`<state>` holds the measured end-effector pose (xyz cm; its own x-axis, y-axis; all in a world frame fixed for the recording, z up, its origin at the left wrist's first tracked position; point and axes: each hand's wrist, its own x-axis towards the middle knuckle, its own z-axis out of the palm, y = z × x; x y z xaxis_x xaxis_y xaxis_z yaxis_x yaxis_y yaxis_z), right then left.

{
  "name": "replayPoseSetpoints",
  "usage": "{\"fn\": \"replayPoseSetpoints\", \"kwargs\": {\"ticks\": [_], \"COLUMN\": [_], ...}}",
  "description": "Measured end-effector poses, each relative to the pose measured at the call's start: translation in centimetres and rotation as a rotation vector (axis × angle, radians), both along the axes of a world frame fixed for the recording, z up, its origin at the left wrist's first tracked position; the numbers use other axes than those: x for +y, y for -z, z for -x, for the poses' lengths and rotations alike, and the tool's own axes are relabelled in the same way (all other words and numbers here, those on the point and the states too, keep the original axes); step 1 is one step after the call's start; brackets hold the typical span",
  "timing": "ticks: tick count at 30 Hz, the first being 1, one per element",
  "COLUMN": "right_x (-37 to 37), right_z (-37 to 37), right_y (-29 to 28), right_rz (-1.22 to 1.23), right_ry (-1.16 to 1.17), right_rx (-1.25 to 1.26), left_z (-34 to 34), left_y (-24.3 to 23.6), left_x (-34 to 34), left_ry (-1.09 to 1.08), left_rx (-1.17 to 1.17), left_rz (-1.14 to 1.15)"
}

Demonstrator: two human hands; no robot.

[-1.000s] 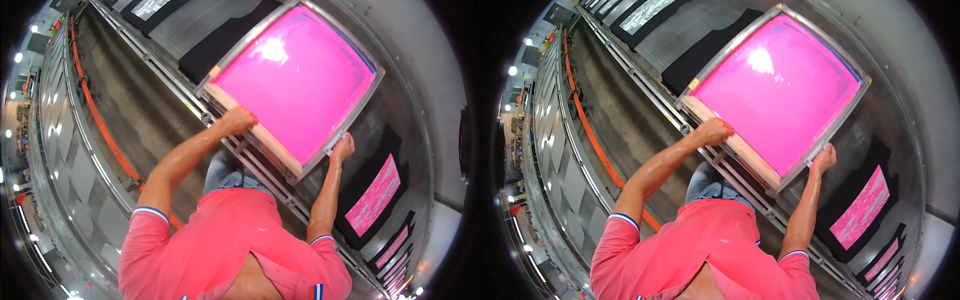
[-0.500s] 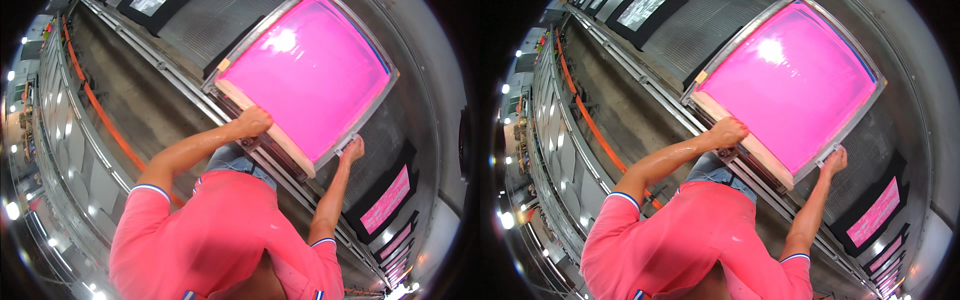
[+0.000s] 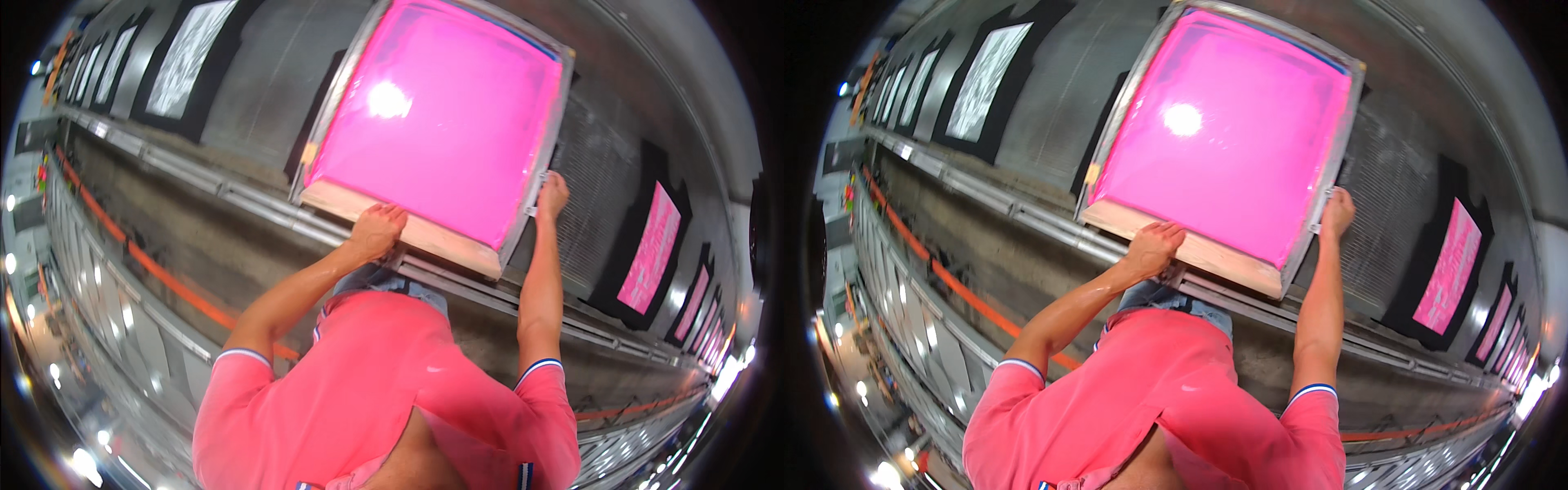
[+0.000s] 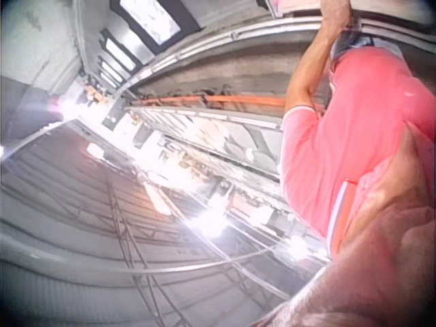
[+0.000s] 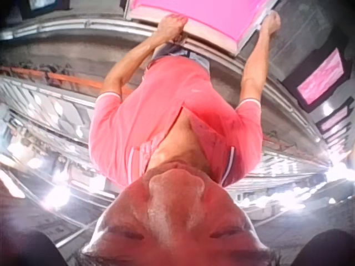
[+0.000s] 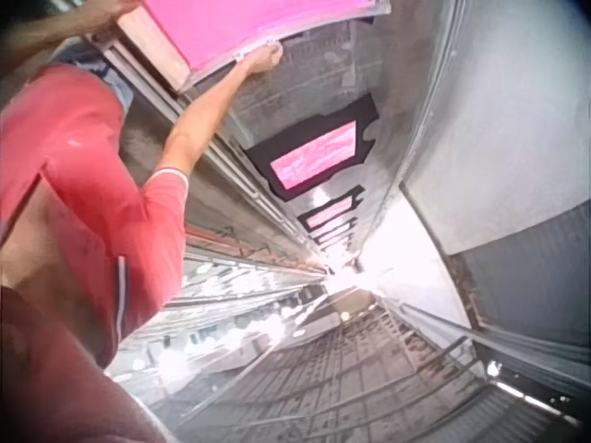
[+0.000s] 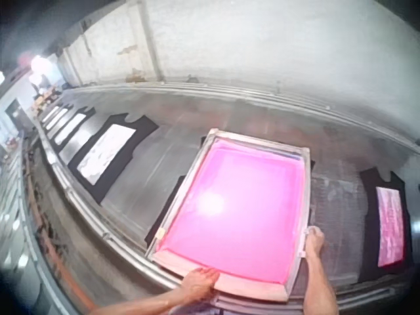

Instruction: The person performs screen printing on a series of black t-shirts moving along a conveyor belt. They use a squeegee to pull pink ink across a screen frame, applying a design to each garment in sequence. The process involves repetitive manual strokes to ensure even ink distribution on the fabric.

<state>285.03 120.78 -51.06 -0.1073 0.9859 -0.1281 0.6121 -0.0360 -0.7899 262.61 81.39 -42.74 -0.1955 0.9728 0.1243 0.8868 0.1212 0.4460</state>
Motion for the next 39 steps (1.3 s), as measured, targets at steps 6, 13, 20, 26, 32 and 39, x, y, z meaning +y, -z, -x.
{"fn": "replayPoseSetpoints", "kwargs": {"ticks": [6, 13, 20, 26, 32, 39], "right_x": [-2.6, 4.6, 19.8, 22.8, 19.5, 10.1], "right_z": [6.0, 16.1, 26.3, 27.7, 26.3, 20.1], "right_y": [-12.4, -13.2, -12.1, -10.2, -9.3, -9.5], "right_rz": [0.033, -0.089, -0.332, -0.385, -0.478, -0.465], "right_ry": [-0.822, -0.918, -0.905, -0.868, -0.820, -0.843], "right_rx": [-0.115, -0.797, -0.743, -0.796, -0.751, -0.679], "left_z": [7.2, 18.9, 36.7, 39.7, 38.0, 32.5], "left_y": [-1.4, -1.8, -2.0, 0.3, 1.2, 1.4], "left_x": [10.0, 28.5, 38.8, 41.3, 38.1, 29.0], "left_ry": [-0.043, 0.056, -0.113, -0.077, -0.074, -0.098], "left_rx": [-0.085, 0.060, 0.307, 0.292, 0.360, 0.300], "left_rz": [0.239, 0.215, 0.355, 0.308, 0.228, 0.236]}}
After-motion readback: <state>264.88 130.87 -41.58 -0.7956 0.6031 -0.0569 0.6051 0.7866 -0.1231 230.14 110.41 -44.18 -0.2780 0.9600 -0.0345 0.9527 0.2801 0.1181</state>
